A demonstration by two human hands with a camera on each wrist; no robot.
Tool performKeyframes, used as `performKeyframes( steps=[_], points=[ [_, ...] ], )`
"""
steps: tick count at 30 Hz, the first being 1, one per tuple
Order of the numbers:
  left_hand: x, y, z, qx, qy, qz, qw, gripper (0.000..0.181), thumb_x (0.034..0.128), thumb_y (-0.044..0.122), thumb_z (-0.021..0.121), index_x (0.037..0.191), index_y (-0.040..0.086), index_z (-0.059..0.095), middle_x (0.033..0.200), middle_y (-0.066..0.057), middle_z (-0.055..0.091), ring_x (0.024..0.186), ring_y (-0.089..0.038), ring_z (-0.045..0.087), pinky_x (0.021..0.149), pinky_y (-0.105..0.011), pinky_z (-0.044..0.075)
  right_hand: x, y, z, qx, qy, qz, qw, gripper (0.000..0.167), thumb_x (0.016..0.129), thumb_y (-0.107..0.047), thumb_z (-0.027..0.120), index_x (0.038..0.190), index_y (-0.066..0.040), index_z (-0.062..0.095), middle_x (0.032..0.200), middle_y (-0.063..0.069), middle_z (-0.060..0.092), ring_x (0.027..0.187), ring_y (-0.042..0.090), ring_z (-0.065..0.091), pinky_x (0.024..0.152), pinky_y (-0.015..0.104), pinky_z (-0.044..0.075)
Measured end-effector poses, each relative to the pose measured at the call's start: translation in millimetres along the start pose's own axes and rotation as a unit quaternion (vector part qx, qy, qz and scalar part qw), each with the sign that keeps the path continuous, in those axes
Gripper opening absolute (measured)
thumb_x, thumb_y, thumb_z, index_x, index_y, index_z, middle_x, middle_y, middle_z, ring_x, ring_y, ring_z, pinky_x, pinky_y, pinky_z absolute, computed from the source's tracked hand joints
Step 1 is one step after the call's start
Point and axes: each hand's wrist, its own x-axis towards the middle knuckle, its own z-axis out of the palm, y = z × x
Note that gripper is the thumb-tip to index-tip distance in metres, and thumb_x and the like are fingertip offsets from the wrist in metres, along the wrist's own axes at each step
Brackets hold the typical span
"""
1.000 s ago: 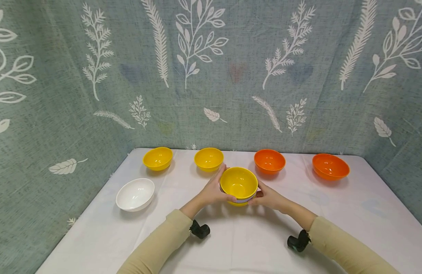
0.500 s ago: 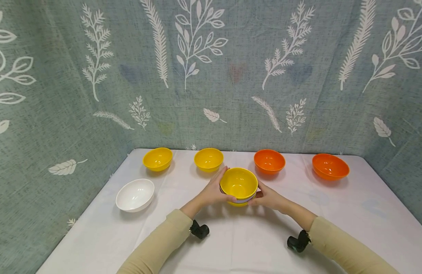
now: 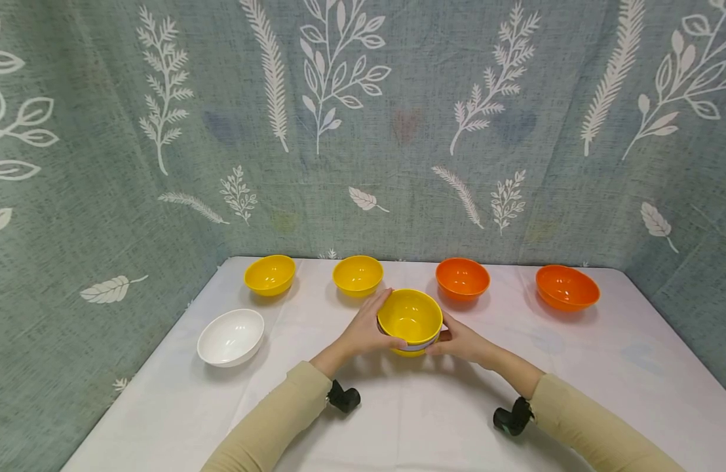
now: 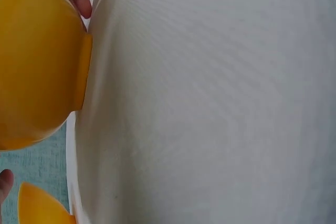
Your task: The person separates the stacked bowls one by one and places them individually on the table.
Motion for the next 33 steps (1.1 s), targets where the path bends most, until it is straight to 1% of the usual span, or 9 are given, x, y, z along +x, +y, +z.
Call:
performKeyframes(
  steps=[5,9,12,14,18,21,24,30,33],
  points=[
    [0.2,1.0,-1.4,-0.001,0.01,-0.002,0.9999,0.101,0.0626,0.036,0.082,0.143,0.007,0.029,0.148,-0.013,0.027,0.136,-0.03,0.023,0.108,-0.051,0.022,-0.1,-1.2,0.6,-0.002,0.002,0.003,1.0,0.089,0.08,-0.024,0.071,0.146,-0.009,0.014,0.141,0.018,0.033,0.108,0.026,0.055,0.099,0.045,0.039],
    [-0.6,3.3,-5.3,-0.011,0.019,-0.005,0.9997,0.102,0.0633,0.041,0.08,0.144,0.008,0.028,0.149,-0.011,0.026,0.136,-0.029,0.024,0.107,-0.052,0.023,-0.7,-2.9,0.6,-0.008,0.004,0.004,1.0,0.09,0.08,-0.025,0.071,0.146,-0.008,0.013,0.141,0.02,0.033,0.107,0.026,0.056,0.098,0.045,0.04],
    [-2.3,7.5,-9.7,-0.02,0.029,0.005,0.9994,0.103,0.0639,0.047,0.078,0.144,0.008,0.027,0.148,-0.011,0.029,0.134,-0.029,0.027,0.106,-0.053,0.024,-0.9,-3.3,0.2,-0.009,0.005,0.003,0.9999,0.091,0.08,-0.024,0.071,0.147,-0.009,0.011,0.142,0.02,0.032,0.108,0.026,0.056,0.097,0.045,0.04],
    [-3.3,10.6,-13.0,-0.015,0.038,0.015,0.9991,0.102,0.0647,0.052,0.076,0.144,0.008,0.027,0.146,-0.011,0.031,0.132,-0.03,0.029,0.105,-0.054,0.026,-0.6,-3.1,0.0,-0.005,0.005,0.003,1.0,0.092,0.08,-0.024,0.071,0.147,-0.01,0.009,0.141,0.02,0.032,0.107,0.026,0.056,0.097,0.043,0.041],
    [-6.1,17.5,-21.9,-0.013,0.05,0.017,0.9985,0.102,0.0635,0.048,0.078,0.144,0.009,0.028,0.146,-0.013,0.031,0.133,-0.031,0.028,0.105,-0.054,0.027,-0.7,-3.0,-0.1,0.005,-0.002,-0.007,1.0,0.091,0.081,-0.02,0.07,0.148,-0.011,0.009,0.138,0.02,0.035,0.103,0.025,0.057,0.092,0.037,0.043],
    [-8.4,19.4,-30.0,-0.018,0.054,0.0,0.9984,0.103,0.0618,0.04,0.081,0.144,0.01,0.027,0.147,-0.013,0.029,0.135,-0.03,0.026,0.106,-0.052,0.025,-1.4,-2.9,0.3,0.007,-0.008,-0.017,0.9998,0.088,0.082,-0.018,0.069,0.147,-0.009,0.01,0.135,0.021,0.037,0.101,0.024,0.057,0.089,0.033,0.044],
    [-11.3,18.4,-39.2,-0.025,0.065,-0.02,0.9974,0.103,0.0619,0.036,0.083,0.145,0.01,0.026,0.147,-0.013,0.028,0.135,-0.03,0.026,0.106,-0.052,0.025,-1.9,-2.5,0.7,0.008,-0.011,-0.025,0.9996,0.086,0.082,-0.017,0.068,0.146,-0.006,0.011,0.134,0.023,0.038,0.103,0.025,0.057,0.09,0.033,0.044],
    [-22.1,13.6,-59.1,-0.059,0.093,-0.064,0.9919,0.104,0.0642,0.034,0.082,0.146,0.014,0.022,0.148,-0.011,0.026,0.133,-0.029,0.027,0.105,-0.052,0.027,-2.0,-1.4,0.7,0.011,-0.011,-0.035,0.9993,0.085,0.083,-0.015,0.068,0.145,-0.003,0.012,0.135,0.026,0.036,0.107,0.03,0.056,0.092,0.037,0.044],
    [-29.6,9.7,-66.3,-0.055,0.104,-0.069,0.9906,0.104,0.0649,0.036,0.081,0.147,0.014,0.021,0.149,-0.011,0.025,0.133,-0.03,0.025,0.106,-0.052,0.026,-1.7,-1.2,0.9,0.011,-0.008,-0.037,0.9992,0.085,0.082,-0.015,0.069,0.145,-0.003,0.012,0.136,0.026,0.034,0.107,0.031,0.056,0.092,0.037,0.044]
  ],
)
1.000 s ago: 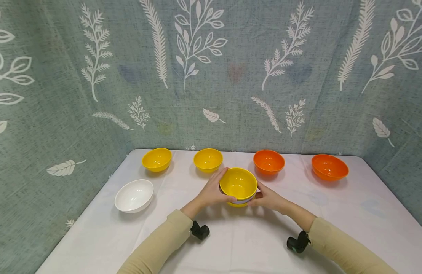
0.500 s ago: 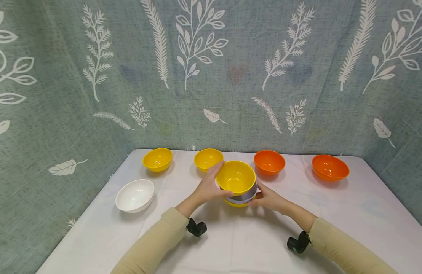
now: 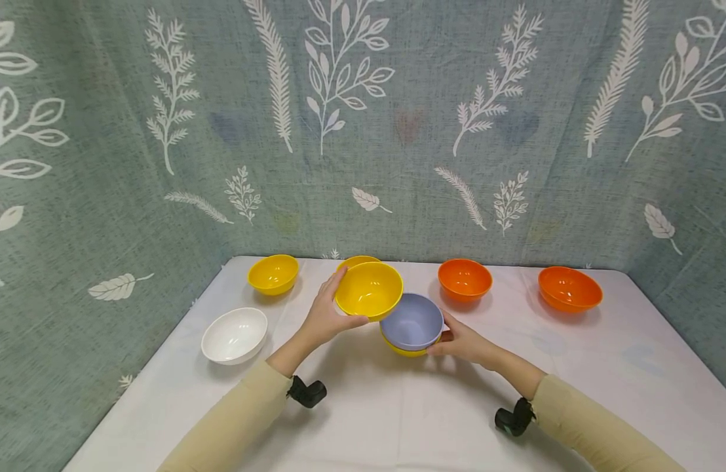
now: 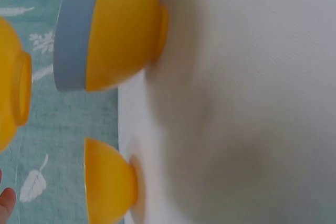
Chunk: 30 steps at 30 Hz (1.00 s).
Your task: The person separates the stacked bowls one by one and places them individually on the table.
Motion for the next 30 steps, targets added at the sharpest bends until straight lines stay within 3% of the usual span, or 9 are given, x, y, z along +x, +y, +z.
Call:
performKeyframes(
  steps=[6,8,12,15,22,30],
  points=[
    [-12.1,-16.0,-14.1,0.042,0.025,0.01,0.9988,0.104,0.0632,0.04,0.081,0.144,0.008,0.025,0.147,-0.013,0.029,0.131,-0.032,0.028,0.104,-0.056,0.026,1.0,0.5,0.0,-0.001,0.004,0.004,1.0,0.087,0.081,-0.016,0.069,0.145,-0.003,0.012,0.137,0.026,0.034,0.106,0.03,0.056,0.091,0.037,0.044],
    [-15.1,-22.0,-19.9,0.049,0.023,-0.004,0.9985,0.102,0.0642,0.039,0.08,0.145,0.009,0.024,0.148,-0.013,0.027,0.132,-0.032,0.027,0.105,-0.056,0.024,1.2,1.0,-0.2,-0.001,0.004,0.006,1.0,0.087,0.082,-0.017,0.069,0.146,-0.004,0.012,0.138,0.026,0.033,0.106,0.029,0.056,0.092,0.037,0.043],
    [-20.1,-31.3,-29.3,0.06,0.009,-0.029,0.9977,0.102,0.0654,0.035,0.081,0.145,0.009,0.023,0.149,-0.012,0.024,0.136,-0.032,0.02,0.108,-0.054,0.018,1.5,1.6,-0.3,0.002,0.0,0.002,1.0,0.088,0.082,-0.016,0.069,0.146,-0.003,0.01,0.138,0.026,0.032,0.105,0.027,0.056,0.091,0.036,0.043],
    [-23.9,-35.5,-32.3,0.071,0.0,-0.031,0.997,0.102,0.0649,0.034,0.081,0.145,0.007,0.023,0.149,-0.014,0.026,0.136,-0.033,0.021,0.108,-0.054,0.019,0.9,1.3,-0.2,0.001,0.0,0.003,1.0,0.087,0.082,-0.016,0.068,0.146,-0.003,0.01,0.138,0.026,0.032,0.105,0.027,0.056,0.091,0.036,0.043],
    [-30.9,-48.0,-33.9,0.091,-0.038,-0.032,0.9946,0.102,0.0648,0.038,0.08,0.144,0.004,0.025,0.147,-0.018,0.028,0.132,-0.037,0.028,0.106,-0.056,0.023,-0.9,-2.6,1.0,-0.008,0.01,0.014,0.9998,0.087,0.081,-0.017,0.07,0.145,-0.003,0.013,0.137,0.026,0.035,0.107,0.031,0.056,0.094,0.041,0.042],
    [-36.0,-60.5,-30.0,0.082,-0.08,-0.047,0.9923,0.1,0.0662,0.037,0.079,0.144,0.005,0.024,0.147,-0.017,0.028,0.133,-0.037,0.026,0.106,-0.056,0.021,-1.1,-3.0,1.1,-0.01,0.008,0.009,0.9999,0.088,0.081,-0.017,0.07,0.145,-0.003,0.013,0.137,0.026,0.034,0.108,0.032,0.055,0.096,0.044,0.041]
  ],
)
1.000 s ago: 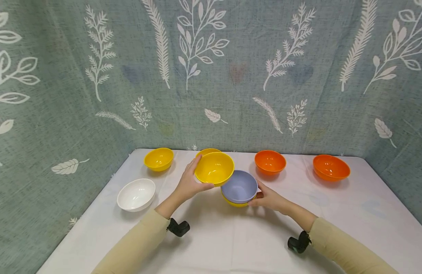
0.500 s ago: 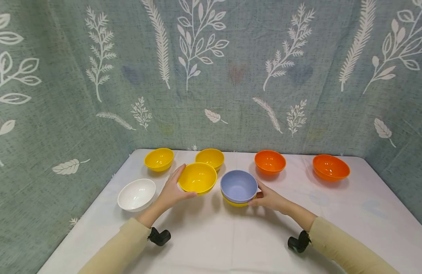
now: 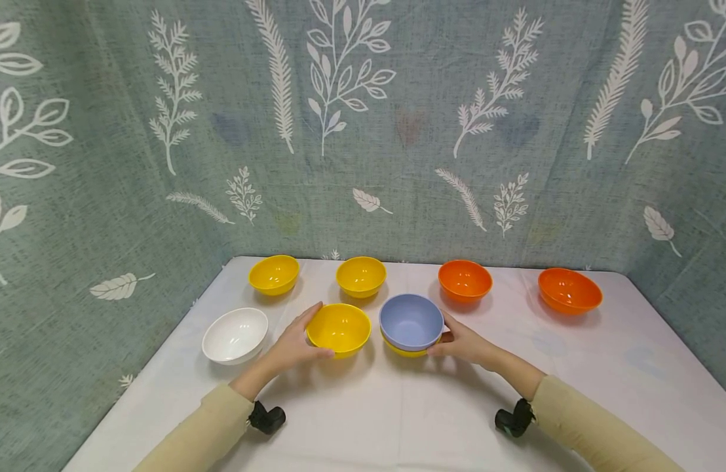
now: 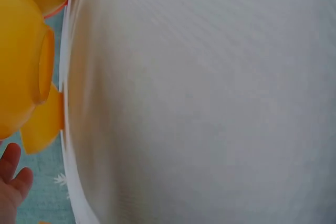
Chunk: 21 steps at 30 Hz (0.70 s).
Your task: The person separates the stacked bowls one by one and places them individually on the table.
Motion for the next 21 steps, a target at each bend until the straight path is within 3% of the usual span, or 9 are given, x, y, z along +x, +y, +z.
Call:
performKeyframes(
  steps=[13,21],
  points=[
    [1.2,-11.2,2.1,-0.026,-0.052,0.004,0.9983,0.106,0.0659,0.038,0.079,0.146,0.005,0.018,0.149,-0.017,0.023,0.135,-0.037,0.022,0.109,-0.053,0.017,0.0,0.4,-0.7,-0.008,0.003,0.009,0.9999,0.088,0.081,-0.018,0.07,0.146,-0.004,0.012,0.138,0.026,0.033,0.108,0.031,0.055,0.097,0.045,0.04],
    [2.3,-16.3,1.2,-0.001,-0.085,0.006,0.9963,0.112,0.0652,0.046,0.078,0.147,0.008,0.012,0.151,-0.015,0.017,0.136,-0.036,0.018,0.108,-0.056,0.016,1.0,1.6,-0.7,-0.005,0.0,0.003,1.0,0.088,0.081,-0.018,0.07,0.146,-0.004,0.012,0.138,0.026,0.033,0.108,0.03,0.056,0.095,0.043,0.041]
  ],
)
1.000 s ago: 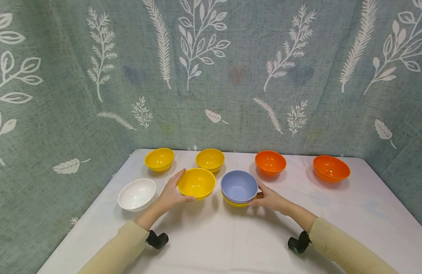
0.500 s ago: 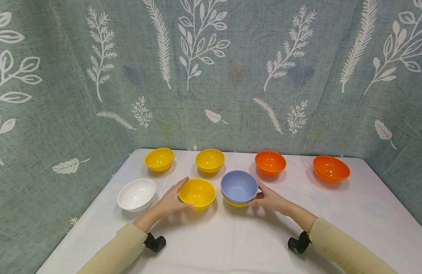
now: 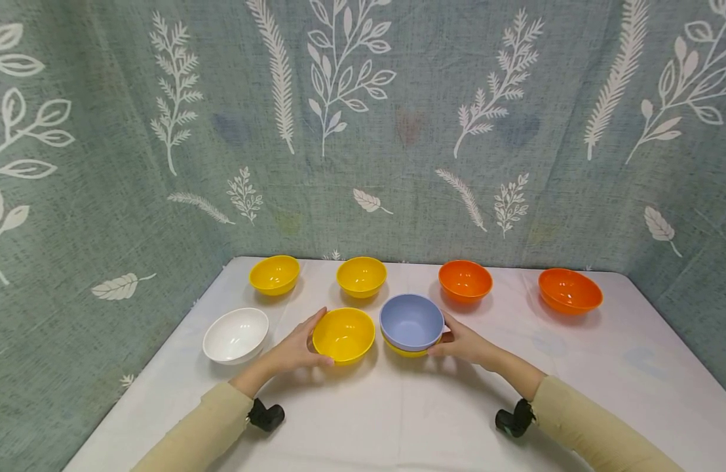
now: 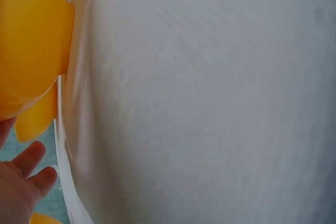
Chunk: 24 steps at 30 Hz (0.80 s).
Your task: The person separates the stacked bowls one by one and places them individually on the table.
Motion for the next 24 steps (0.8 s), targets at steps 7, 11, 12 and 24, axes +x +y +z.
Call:
performKeyframes(
  steps=[7,11,12,24],
  points=[
    [-1.7,2.4,-1.0,0.008,-0.01,-0.006,0.9999,0.111,0.0658,0.049,0.077,0.147,0.009,0.012,0.152,-0.015,0.015,0.137,-0.036,0.017,0.108,-0.056,0.016,0.0,-0.2,-0.3,-0.002,0.002,0.006,1.0,0.089,0.081,-0.019,0.07,0.146,-0.005,0.011,0.139,0.025,0.032,0.108,0.031,0.055,0.095,0.043,0.041],
    [-1.4,2.9,-1.0,0.011,-0.012,-0.012,0.9998,0.111,0.0659,0.049,0.076,0.147,0.009,0.012,0.151,-0.016,0.015,0.137,-0.037,0.017,0.108,-0.056,0.017,0.2,-0.2,-0.3,0.002,-0.002,0.006,1.0,0.089,0.081,-0.02,0.07,0.146,-0.005,0.011,0.14,0.025,0.031,0.109,0.031,0.055,0.095,0.043,0.042],
    [-1.3,2.9,-1.0,0.012,-0.012,-0.014,0.9998,0.112,0.0657,0.05,0.076,0.147,0.009,0.012,0.151,-0.016,0.015,0.137,-0.037,0.017,0.108,-0.056,0.016,0.4,-0.1,-0.3,0.002,-0.003,0.006,1.0,0.089,0.081,-0.02,0.07,0.146,-0.005,0.011,0.14,0.025,0.031,0.109,0.031,0.055,0.095,0.043,0.042],
    [-6.1,23.8,-14.8,0.006,0.043,0.059,0.9973,0.096,0.0752,0.029,0.074,0.147,0.01,0.013,0.149,-0.012,0.025,0.135,-0.036,0.019,0.106,-0.06,0.017,1.7,2.1,-0.8,0.003,-0.001,0.004,1.0,0.089,0.081,-0.019,0.07,0.146,-0.005,0.011,0.142,0.023,0.029,0.106,0.028,0.056,0.093,0.04,0.042]
  ],
)
